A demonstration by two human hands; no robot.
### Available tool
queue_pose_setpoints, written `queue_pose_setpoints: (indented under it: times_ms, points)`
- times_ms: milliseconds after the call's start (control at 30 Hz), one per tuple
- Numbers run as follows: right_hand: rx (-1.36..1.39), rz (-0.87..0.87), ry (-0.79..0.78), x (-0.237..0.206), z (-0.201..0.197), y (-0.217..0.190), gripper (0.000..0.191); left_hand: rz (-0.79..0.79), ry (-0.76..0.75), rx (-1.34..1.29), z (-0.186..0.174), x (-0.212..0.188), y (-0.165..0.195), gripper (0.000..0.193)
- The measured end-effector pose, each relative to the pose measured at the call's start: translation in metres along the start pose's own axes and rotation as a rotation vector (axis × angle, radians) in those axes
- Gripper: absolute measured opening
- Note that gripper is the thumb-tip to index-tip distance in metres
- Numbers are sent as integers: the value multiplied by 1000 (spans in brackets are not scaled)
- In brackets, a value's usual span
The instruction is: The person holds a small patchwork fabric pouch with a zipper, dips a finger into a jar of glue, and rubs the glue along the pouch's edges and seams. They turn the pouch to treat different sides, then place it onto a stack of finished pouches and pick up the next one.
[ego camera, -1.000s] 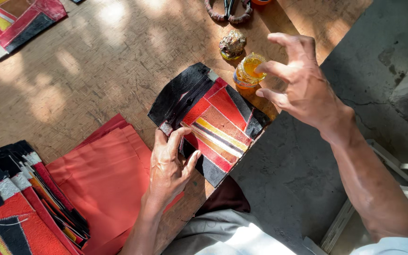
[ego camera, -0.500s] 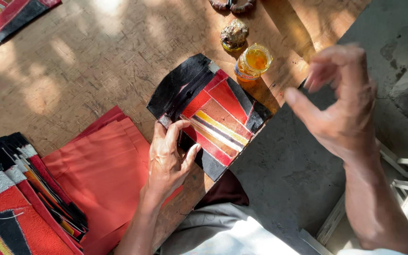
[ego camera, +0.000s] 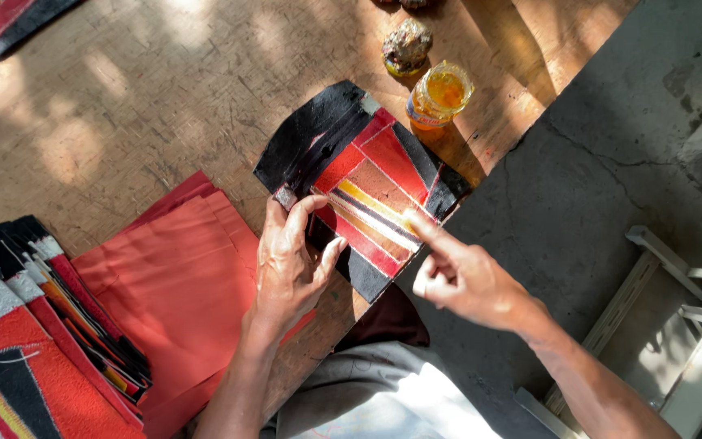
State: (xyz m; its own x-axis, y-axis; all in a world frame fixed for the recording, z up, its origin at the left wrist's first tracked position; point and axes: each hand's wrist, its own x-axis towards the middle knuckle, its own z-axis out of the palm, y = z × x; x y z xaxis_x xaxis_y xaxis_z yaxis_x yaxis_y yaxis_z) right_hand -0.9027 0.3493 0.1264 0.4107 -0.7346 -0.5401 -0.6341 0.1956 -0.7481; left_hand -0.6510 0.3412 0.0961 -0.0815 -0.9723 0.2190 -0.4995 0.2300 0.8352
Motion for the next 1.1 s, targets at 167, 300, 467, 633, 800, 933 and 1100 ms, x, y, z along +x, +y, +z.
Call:
queue_pose_setpoints:
  times_ms: [167, 300, 467, 633, 800, 933, 1100]
  points:
    - [-194, -112, -81, 0, 18, -16, 94, -47, -28, 8, -1, -3, -1, 53]
    - [-355, -175, 26, 0, 29, -6, 93, -10, -4, -28, -4, -2, -3, 53]
    - [-492, -350, 64, 1, 42, 7, 87, -8, 12, -19, -5, -3, -4, 52]
    - [-647, -262, -18, -6, 40, 8, 91, -59, -27, -6, -7, -4, -3, 52]
    - [-831, -129, 106, -17, 16, 13, 96, -6, 9, -34, -8, -2, -3, 51]
    - [-950, -115, 92, -18, 13, 21, 103, -24, 6, -43, -6, -3, -3, 51]
    - [-1076, -58, 185, -9, 29, 26, 98, 24, 17, -16, -4, -2, 1, 54]
